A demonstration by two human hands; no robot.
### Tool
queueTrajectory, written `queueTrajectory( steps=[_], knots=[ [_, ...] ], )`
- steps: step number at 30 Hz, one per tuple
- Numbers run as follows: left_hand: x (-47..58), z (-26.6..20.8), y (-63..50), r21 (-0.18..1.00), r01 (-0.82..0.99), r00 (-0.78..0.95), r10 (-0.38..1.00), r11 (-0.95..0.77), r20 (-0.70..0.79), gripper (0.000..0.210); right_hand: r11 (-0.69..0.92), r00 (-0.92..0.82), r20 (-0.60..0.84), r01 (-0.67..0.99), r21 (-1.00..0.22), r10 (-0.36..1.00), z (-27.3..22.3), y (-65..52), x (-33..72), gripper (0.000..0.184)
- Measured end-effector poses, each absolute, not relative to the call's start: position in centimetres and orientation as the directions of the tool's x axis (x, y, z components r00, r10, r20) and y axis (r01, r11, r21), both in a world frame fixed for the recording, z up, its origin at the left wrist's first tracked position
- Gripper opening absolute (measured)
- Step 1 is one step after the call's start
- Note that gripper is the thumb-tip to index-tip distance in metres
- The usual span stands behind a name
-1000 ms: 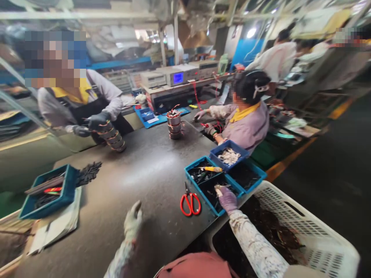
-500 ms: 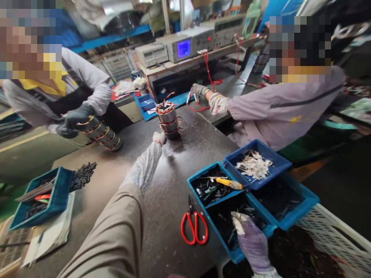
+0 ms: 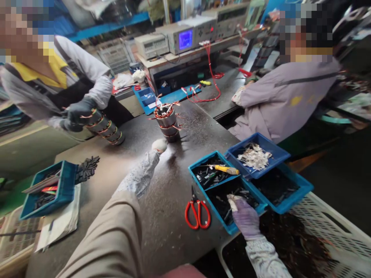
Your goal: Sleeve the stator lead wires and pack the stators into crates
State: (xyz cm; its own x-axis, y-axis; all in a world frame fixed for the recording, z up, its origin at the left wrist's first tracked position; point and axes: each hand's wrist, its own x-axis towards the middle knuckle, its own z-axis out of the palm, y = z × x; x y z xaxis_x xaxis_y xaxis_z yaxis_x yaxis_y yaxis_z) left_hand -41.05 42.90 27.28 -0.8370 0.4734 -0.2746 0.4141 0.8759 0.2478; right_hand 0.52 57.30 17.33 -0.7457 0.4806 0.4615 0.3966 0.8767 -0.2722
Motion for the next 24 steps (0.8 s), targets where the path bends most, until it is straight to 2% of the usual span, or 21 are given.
queueTrajectory(
  steps=[5, 10, 13, 16, 17, 19, 22, 23, 24],
  knots=[
    [-34.4, 27.5, 36.2, 0.172, 0.419, -0.812, 0.452, 0.892, -0.370, 0.037, 0.810, -0.768, 0.271, 0.515, -0.280, 0.581, 17.8, 57.7, 1.4, 0.031],
    [-26.1, 27.4, 27.7, 0.160, 0.395, -0.775, 0.422, 0.905, -0.470, 0.036, 0.691, -0.729, 0.096, 0.587, -0.422, 0.678, 19.9, 59.0, 1.6, 0.024],
    [-20.7, 27.0, 23.3, 0.207, 0.345, -0.756, 0.402, 0.915, -0.517, 0.034, 0.547, -0.659, 0.046, 0.582, -0.601, 0.751, 22.8, 58.0, 0.8, 0.020],
    [-15.8, 26.5, 19.7, 0.295, 0.285, -0.736, 0.406, 0.912, -0.542, 0.035, 0.239, -0.597, -0.073, 0.426, -0.872, 0.799, 27.1, 53.8, -0.8, 0.022],
    [-14.5, 26.5, 18.5, 0.335, 0.267, -0.724, 0.417, 0.904, -0.549, 0.036, 0.097, -0.602, -0.151, 0.359, -0.928, 0.784, 28.6, 51.8, -1.4, 0.027],
    [-12.7, 26.9, 15.8, 0.421, 0.240, -0.691, 0.459, 0.875, -0.559, 0.037, -0.113, -0.669, -0.268, 0.267, -0.957, 0.693, 31.4, 47.7, -2.9, 0.033],
    [-12.4, 29.1, 11.3, 0.507, 0.199, -0.727, 0.473, 0.839, -0.497, 0.040, -0.180, -0.776, -0.300, 0.240, -0.954, 0.555, 34.1, 42.7, -5.0, 0.038],
    [-12.9, 30.3, 10.1, 0.521, 0.187, -0.794, 0.440, 0.833, -0.418, 0.041, -0.180, -0.800, -0.307, 0.249, -0.952, 0.516, 34.6, 41.6, -5.6, 0.040],
    [-13.5, 31.6, 9.2, 0.542, 0.176, -0.888, 0.370, 0.822, -0.273, 0.041, -0.181, -0.816, -0.318, 0.262, -0.948, 0.483, 34.9, 40.7, -6.1, 0.043]
  ],
)
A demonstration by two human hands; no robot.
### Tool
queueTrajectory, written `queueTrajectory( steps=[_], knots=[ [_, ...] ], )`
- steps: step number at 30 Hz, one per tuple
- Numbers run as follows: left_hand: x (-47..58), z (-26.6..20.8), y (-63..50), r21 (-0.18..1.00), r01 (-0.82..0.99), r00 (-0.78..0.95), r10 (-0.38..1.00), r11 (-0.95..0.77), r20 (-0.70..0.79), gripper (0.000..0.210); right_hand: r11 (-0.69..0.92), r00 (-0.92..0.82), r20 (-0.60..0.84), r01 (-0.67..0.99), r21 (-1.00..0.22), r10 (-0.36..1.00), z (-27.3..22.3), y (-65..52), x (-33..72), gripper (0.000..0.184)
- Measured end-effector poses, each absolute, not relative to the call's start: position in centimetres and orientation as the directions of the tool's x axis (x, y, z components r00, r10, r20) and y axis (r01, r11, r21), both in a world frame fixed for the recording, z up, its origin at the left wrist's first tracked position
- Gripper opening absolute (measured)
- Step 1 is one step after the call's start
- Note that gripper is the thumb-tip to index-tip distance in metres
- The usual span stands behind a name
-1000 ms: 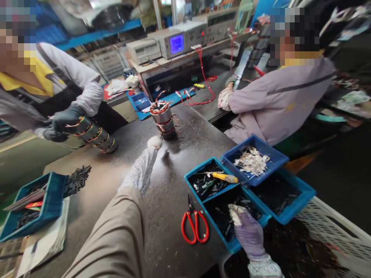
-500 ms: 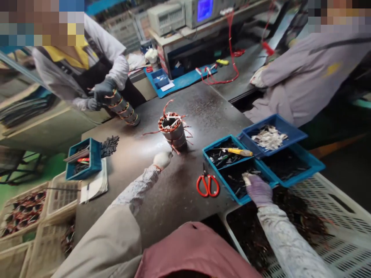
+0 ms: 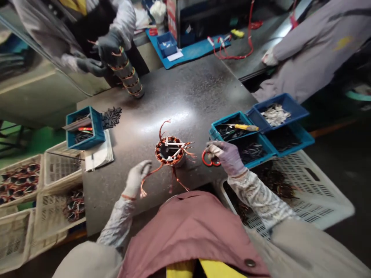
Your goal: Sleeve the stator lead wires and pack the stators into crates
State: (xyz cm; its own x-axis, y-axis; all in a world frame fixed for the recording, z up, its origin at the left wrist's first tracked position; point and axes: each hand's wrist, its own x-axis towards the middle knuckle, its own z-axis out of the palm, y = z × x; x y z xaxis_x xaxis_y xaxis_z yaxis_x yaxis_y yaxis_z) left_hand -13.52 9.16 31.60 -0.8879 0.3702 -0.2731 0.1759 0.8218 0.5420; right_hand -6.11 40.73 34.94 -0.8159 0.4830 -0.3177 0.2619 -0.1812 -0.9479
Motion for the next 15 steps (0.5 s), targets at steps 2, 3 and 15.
queueTrajectory(
  steps=[2, 3, 15],
  knots=[
    [-14.9, 34.2, 8.8, 0.559, 0.293, -0.951, 0.297, 0.775, 0.087, 0.039, -0.180, -0.830, -0.350, 0.300, -0.937, 0.435, 35.2, 39.6, -6.8, 0.049],
    [-15.5, 35.3, 9.4, 0.543, 0.395, -0.919, 0.329, 0.741, 0.218, 0.038, -0.175, -0.833, -0.362, 0.317, -0.932, 0.419, 35.3, 39.3, -7.0, 0.050],
    [-15.8, 33.8, 16.9, 0.576, 0.632, -0.726, 0.655, 0.518, 0.208, 0.029, 0.014, -0.913, -0.338, 0.350, -0.937, 0.227, 35.3, 38.9, -7.9, 0.051]
  ],
)
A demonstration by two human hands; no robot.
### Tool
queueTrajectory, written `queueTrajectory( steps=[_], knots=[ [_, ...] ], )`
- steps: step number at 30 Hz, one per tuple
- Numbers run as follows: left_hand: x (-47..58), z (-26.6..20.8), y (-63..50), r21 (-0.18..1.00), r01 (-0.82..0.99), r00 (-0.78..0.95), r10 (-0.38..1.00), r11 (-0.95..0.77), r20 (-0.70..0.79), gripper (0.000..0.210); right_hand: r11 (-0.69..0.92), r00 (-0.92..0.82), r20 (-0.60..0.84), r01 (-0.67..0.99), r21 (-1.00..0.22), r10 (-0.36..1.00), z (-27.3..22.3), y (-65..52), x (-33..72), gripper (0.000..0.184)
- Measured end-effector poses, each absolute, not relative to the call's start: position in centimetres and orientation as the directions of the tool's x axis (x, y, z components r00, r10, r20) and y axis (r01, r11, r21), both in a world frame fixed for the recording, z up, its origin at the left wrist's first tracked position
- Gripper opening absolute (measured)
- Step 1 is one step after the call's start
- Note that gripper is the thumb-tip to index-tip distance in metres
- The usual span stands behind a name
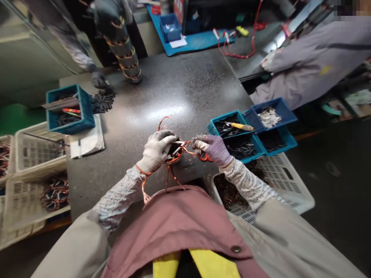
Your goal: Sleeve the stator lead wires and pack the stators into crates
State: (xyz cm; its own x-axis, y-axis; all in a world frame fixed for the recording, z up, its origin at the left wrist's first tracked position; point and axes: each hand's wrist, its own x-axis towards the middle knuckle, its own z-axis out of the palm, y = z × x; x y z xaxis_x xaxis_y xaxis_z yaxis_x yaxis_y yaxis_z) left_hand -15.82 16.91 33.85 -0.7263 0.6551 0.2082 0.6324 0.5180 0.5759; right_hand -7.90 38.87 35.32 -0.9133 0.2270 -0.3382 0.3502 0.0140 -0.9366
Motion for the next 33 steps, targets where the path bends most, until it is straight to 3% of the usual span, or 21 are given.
queueTrajectory(
  steps=[3, 5, 8, 15, 19, 22, 24, 26, 29, 33],
  knots=[
    [-15.9, 34.2, 16.7, 0.554, 0.635, -0.731, 0.652, 0.539, 0.203, 0.029, 0.314, -0.971, -0.182, 0.223, -0.923, 0.155, 35.3, 39.0, -9.2, 0.030],
    [-15.9, 34.5, 16.8, 0.542, 0.631, -0.736, 0.650, 0.555, 0.190, 0.029, 0.496, -0.996, -0.087, 0.069, -0.865, -0.013, 35.3, 39.4, -9.9, 0.018],
    [-15.9, 34.5, 16.8, 0.560, 0.605, -0.752, 0.636, 0.566, 0.171, 0.031, 0.573, -0.975, -0.042, -0.092, -0.815, -0.217, 35.2, 40.3, -10.2, 0.025],
    [-16.1, 34.1, 16.2, 0.569, 0.644, -0.734, 0.623, 0.512, 0.271, 0.030, 0.781, -0.998, -0.001, -0.048, -0.623, -0.062, 34.7, 36.0, -9.9, 0.020],
    [-16.5, 34.4, 16.2, 0.542, 0.639, -0.753, 0.586, 0.546, 0.298, 0.024, 0.631, -0.996, 0.003, -0.059, -0.774, -0.090, 33.3, 36.4, -10.3, 0.021],
    [-16.3, 34.9, 16.3, 0.539, 0.629, -0.763, 0.577, 0.561, 0.290, 0.022, 0.574, -0.989, -0.030, 0.107, -0.812, 0.142, 31.6, 42.6, -7.4, 0.028],
    [-16.0, 35.2, 16.3, 0.530, 0.626, -0.768, 0.572, 0.573, 0.288, 0.020, 0.620, -0.891, -0.151, 0.410, -0.669, 0.428, 30.1, 48.5, -4.8, 0.031],
    [-15.7, 35.3, 16.3, 0.517, 0.623, -0.773, 0.567, 0.587, 0.286, 0.019, 0.671, -0.792, -0.298, 0.610, -0.421, 0.532, 28.6, 54.1, -2.9, 0.032],
    [-15.6, 35.3, 16.3, 0.520, 0.600, -0.792, 0.542, 0.608, 0.281, 0.018, 0.802, -0.766, -0.435, 0.579, -0.149, 0.473, 26.7, 58.5, -2.4, 0.034],
    [-15.6, 35.6, 16.7, 0.512, 0.588, -0.802, 0.533, 0.626, 0.269, 0.019, 0.909, -0.756, -0.536, 0.412, 0.056, 0.376, 25.5, 57.9, -3.5, 0.033]
  ],
)
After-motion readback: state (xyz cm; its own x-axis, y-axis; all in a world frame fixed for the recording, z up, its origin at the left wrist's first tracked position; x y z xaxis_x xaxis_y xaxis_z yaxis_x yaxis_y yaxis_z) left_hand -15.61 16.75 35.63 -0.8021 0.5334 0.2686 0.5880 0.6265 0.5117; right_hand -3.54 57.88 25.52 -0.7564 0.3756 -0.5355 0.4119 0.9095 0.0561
